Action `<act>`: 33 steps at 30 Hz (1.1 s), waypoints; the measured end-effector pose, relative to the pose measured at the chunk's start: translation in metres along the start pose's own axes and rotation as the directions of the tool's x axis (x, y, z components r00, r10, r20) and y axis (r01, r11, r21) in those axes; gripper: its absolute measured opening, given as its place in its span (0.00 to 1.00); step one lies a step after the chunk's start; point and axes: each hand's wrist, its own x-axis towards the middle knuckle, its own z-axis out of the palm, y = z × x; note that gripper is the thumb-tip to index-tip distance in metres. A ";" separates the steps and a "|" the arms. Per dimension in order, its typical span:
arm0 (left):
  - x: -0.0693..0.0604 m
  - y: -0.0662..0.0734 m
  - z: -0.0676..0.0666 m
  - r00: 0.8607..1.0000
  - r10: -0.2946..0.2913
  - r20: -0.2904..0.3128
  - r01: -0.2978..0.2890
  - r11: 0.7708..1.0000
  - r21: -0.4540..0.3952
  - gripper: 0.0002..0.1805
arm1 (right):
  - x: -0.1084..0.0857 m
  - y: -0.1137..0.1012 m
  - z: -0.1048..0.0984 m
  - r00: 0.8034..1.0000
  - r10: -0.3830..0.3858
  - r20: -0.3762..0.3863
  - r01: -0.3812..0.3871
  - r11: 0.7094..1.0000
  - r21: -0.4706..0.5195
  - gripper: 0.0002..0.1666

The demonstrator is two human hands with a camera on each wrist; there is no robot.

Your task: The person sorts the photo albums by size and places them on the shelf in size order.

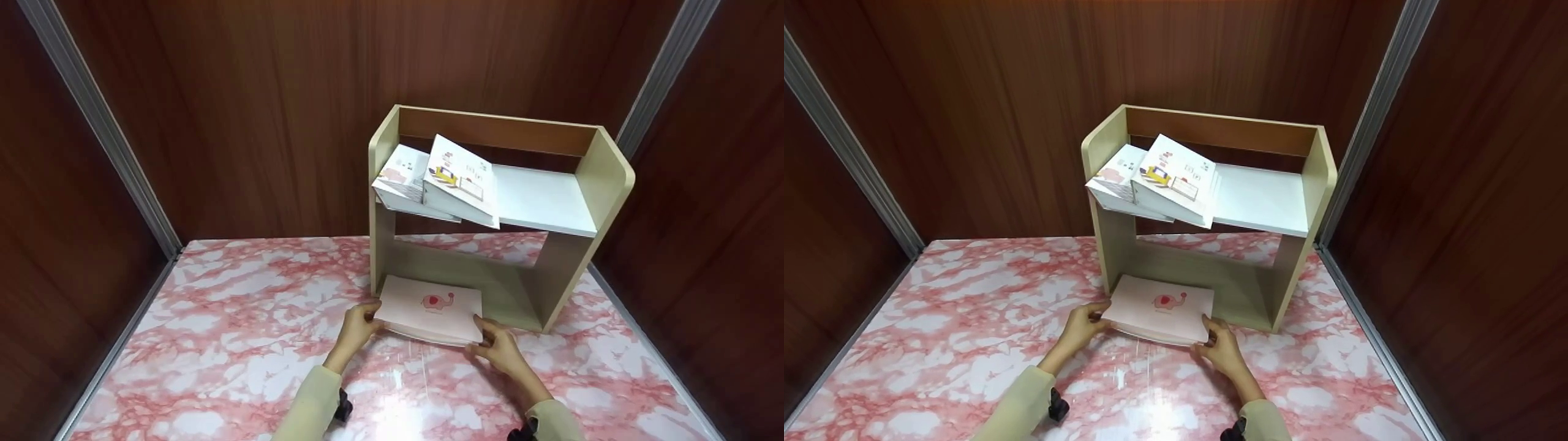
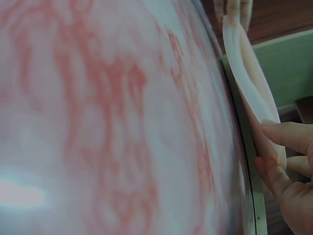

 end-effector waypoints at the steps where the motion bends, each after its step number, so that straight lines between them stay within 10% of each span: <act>1: 0.000 0.000 0.000 1.000 -0.001 0.003 0.001 1.000 0.003 0.24 | 0.001 0.005 0.001 1.000 0.010 0.003 -0.010 1.000 -0.001 0.37; 9: 0.001 -0.004 0.001 0.998 0.041 -0.039 -0.040 0.999 0.025 0.23 | 0.004 0.035 0.003 1.000 0.022 0.011 -0.022 1.000 -0.012 0.40; 33: 0.004 -0.004 -0.002 1.000 -0.007 0.023 0.007 1.000 -0.018 0.25 | 0.008 0.036 0.002 0.999 0.031 0.013 -0.030 0.999 -0.044 0.36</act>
